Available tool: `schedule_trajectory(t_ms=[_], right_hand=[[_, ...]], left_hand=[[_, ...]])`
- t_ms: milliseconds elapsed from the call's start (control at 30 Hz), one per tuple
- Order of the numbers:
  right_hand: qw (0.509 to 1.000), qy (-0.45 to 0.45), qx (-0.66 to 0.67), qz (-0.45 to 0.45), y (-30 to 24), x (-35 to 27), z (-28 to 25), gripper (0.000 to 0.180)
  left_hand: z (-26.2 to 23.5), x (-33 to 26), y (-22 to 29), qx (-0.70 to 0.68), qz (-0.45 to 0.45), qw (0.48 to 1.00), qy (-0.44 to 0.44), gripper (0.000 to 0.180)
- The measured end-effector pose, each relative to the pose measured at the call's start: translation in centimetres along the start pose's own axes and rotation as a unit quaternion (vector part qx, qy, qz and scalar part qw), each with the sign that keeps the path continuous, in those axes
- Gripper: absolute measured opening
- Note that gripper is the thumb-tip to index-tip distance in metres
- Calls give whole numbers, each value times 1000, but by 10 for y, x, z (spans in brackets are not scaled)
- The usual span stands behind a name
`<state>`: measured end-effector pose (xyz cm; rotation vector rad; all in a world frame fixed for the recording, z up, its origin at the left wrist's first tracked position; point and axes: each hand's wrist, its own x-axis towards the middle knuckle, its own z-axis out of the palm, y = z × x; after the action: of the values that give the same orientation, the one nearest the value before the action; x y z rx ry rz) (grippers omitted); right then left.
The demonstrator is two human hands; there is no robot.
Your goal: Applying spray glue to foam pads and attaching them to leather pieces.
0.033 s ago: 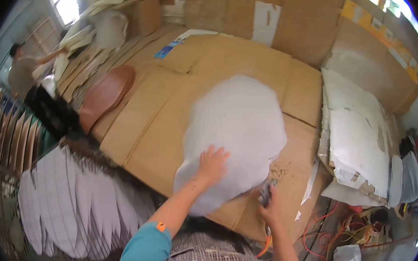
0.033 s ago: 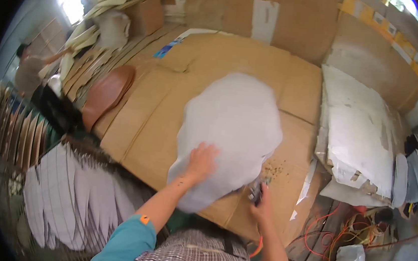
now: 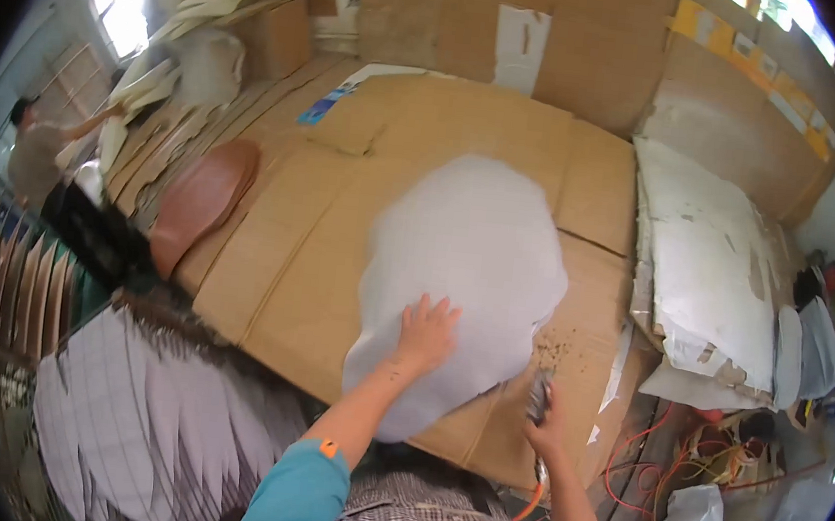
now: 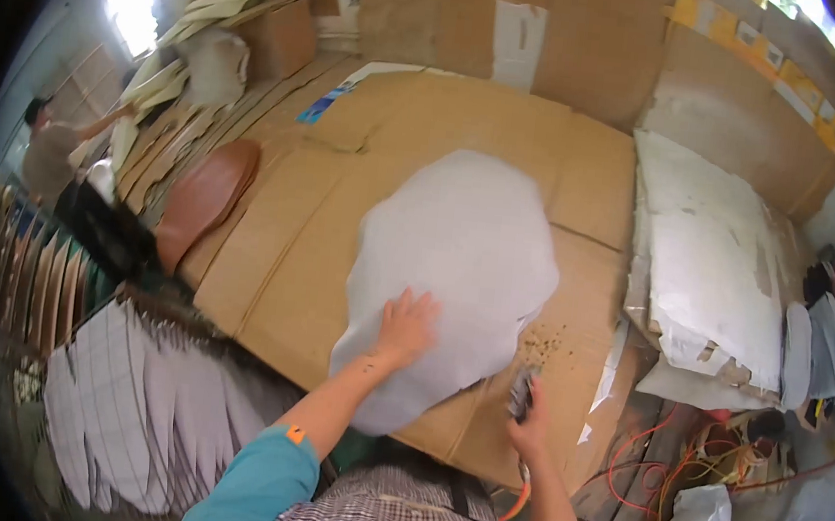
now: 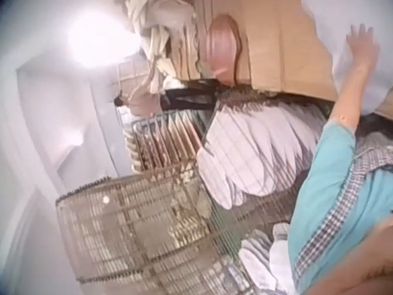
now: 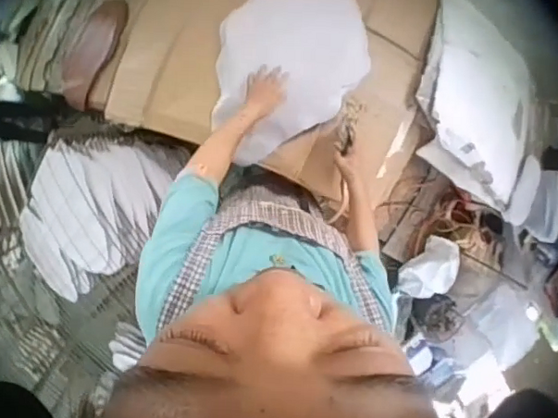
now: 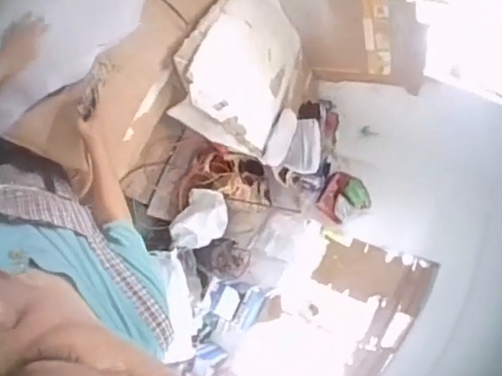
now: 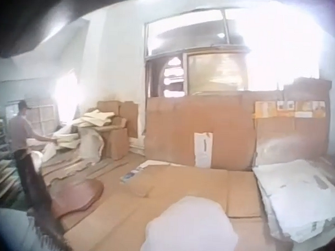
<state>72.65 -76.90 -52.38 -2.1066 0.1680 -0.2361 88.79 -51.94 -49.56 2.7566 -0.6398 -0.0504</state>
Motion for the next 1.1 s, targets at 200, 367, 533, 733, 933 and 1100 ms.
schedule_trajectory(t_ms=[200,367,533,733,933,1100], right_hand=[[993,62,10,100,-68,-57,-76,49],[935,74,241,249,-161,-69,-85,44],[959,9,247,137,-218,-49,-93,55],[963,-40,247,103,-248,-39,-91,55],[967,121,202,98,-263,-51,-95,55],[982,58,153,95,-278,-86,-103,54]], left_hand=[[39,83,8,28,38,998,47,55],[49,146,19,8,-44,995,85,55],[23,143,-4,-59,-90,989,100,61],[-24,46,-142,-132,-233,924,272,61],[-57,-61,-204,-205,-332,874,290,57],[-48,-101,-223,-217,-365,852,306,55]])
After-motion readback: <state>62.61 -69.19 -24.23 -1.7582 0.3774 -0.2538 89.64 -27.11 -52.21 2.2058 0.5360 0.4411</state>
